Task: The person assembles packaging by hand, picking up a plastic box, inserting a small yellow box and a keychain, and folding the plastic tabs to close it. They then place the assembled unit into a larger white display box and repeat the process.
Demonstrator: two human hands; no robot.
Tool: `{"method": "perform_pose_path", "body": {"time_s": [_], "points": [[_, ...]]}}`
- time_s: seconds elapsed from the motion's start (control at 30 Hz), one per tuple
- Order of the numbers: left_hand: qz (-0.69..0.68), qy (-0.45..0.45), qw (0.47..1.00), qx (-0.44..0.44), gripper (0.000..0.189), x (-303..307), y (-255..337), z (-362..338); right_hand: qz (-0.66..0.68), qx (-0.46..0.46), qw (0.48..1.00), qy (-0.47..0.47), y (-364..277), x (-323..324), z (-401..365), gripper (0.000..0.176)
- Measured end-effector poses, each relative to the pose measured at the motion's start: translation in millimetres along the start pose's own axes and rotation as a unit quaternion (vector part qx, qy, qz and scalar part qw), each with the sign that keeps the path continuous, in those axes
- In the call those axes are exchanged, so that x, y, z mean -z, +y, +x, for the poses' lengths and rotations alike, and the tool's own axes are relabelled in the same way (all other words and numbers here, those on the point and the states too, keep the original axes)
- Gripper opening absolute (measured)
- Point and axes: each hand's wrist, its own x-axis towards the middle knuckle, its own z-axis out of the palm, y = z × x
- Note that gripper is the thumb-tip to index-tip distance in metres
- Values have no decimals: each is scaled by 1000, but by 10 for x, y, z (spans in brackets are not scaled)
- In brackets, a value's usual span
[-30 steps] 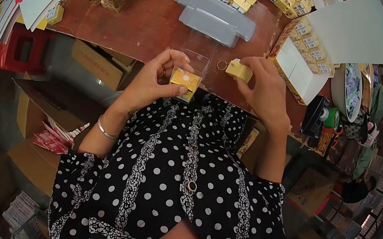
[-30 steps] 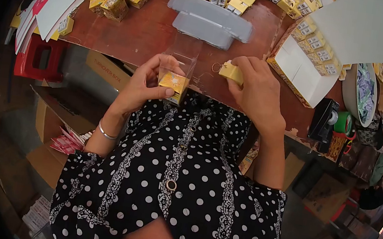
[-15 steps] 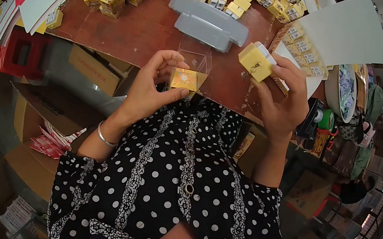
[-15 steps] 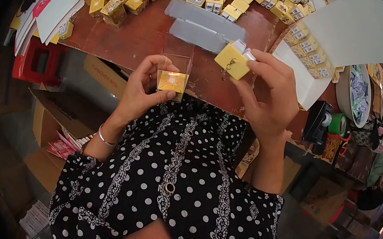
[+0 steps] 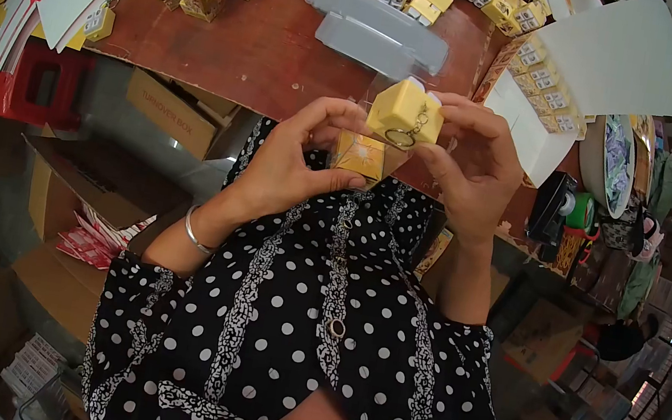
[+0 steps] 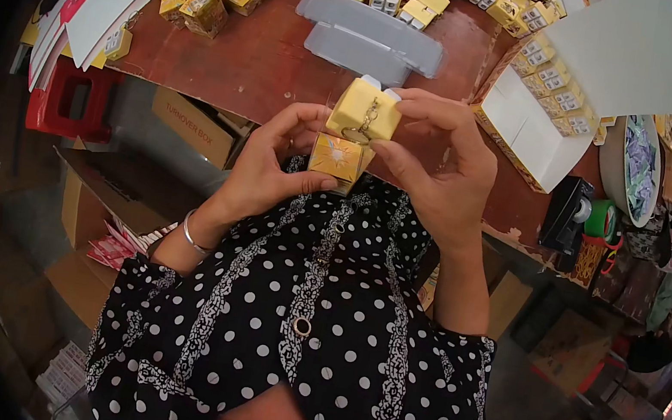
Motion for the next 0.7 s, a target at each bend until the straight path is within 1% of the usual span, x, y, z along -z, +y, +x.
{"method": "perform_pose_path", "body": {"time_s": [0.07, 0.1, 0.17, 0.2, 0.27, 0.3, 0.37, 0.4, 0.47, 0.5, 0.57, 0.6, 0.67, 0.7], "points": [[-7, 7, 1000, -14, 70, -5, 16, 3, -126, 9, 989, -72, -17, 66, 18, 40], [-7, 8, 1000, -13, 70, -14, 10, 3, -125, 8, 989, -72, -9, 94, 31, 40], [-21, 15, 999, -32, 74, -40, -6, 6, -258, 113, 948, -146, 7, 134, 57, 52], [-21, 15, 999, -31, 74, -52, -6, 4, -258, 112, 948, -146, -4, 118, 41, 52], [-38, 33, 997, -56, 79, -72, 6, -13, -160, 14, 985, -68, -44, 46, -18, 59], [-38, 34, 997, -56, 79, -87, 22, -21, -159, 14, 985, -69, -37, 19, -63, 59], [-64, 43, 995, -70, 78, -111, 50, -31, -7, -102, 992, -79, 36, -30, -185, 63], [-64, 43, 995, -69, 78, -107, 24, -28, -6, -103, 992, -79, 74, -74, -236, 63], [5, 8, 994, -110, 69, -97, -51, -10, 97, -158, 981, -53, 142, -140, -337, 60], [5, 5, 994, -108, 69, -94, -48, -7, 96, -159, 981, -50, 172, -130, -363, 60], [-10, -43, 996, -78, 59, -70, -30, -16, 57, -112, 990, -68, 226, -121, -382, 50], [-9, -43, 996, -77, 59, -51, -41, -23, 58, -113, 990, -67, 231, -130, -386, 50], [-46, -67, 994, -77, 51, -19, -72, -23, 27, -70, 996, -57, 235, -148, -386, 42], [-45, -67, 994, -76, 51, -16, -64, -20, 27, -71, 996, -56, 234, -139, -384, 42]]}}
